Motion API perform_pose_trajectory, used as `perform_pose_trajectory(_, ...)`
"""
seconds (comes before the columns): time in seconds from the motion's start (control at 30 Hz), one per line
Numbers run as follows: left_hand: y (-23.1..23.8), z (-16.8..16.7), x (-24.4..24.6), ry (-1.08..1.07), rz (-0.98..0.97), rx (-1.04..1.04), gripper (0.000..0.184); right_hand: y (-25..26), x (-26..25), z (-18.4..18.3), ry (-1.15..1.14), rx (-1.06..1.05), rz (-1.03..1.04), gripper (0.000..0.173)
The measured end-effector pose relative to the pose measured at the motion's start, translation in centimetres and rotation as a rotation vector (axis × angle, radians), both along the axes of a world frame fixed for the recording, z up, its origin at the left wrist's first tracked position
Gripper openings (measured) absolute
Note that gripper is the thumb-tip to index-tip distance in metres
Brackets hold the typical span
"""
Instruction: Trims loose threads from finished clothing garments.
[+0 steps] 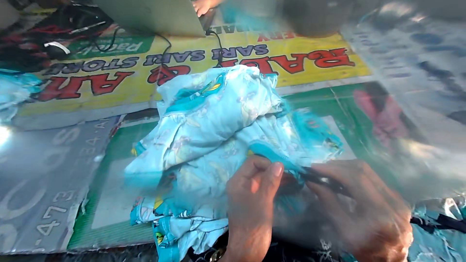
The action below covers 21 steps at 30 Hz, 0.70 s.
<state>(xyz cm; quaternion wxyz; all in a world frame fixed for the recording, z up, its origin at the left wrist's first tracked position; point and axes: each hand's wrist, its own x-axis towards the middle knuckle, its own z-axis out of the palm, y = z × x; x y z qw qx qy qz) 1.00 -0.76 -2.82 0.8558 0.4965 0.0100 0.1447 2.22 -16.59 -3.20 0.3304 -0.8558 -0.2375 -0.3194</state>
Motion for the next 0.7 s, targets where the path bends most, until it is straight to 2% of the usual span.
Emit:
perform_pose_trajectory(0.37, -0.1, -0.5, -0.1, -0.015, -0.004, 0.043, 0.008, 0.2, 0.3, -0.4, 0.056, 0.104, 0.105, 0.017)
perform_pose_trajectory(0.47, -0.1, -0.7, 0.0, -0.016, -0.002, 0.050, 0.009, -0.2, 0.5, -0.6, 0.172, 0.258, 0.223, 0.015)
perform_pose_trajectory(0.57, 0.0, -0.8, 0.0, -0.021, -0.005, 0.047, 0.008, -0.5, 0.7, -0.4, 0.345, 0.477, 0.355, 0.025)
perform_pose_trajectory(0.63, 0.0, -0.9, 0.0, -0.026, -0.014, 0.045, 0.008, -0.2, 1.0, -0.3, 0.390, 0.492, 0.377, 0.031)
perform_pose_trajectory(0.7, -0.1, -0.9, 0.0, -0.029, -0.017, 0.044, 0.008, 0.7, 1.5, -0.5, 0.381, 0.496, 0.378, 0.024)
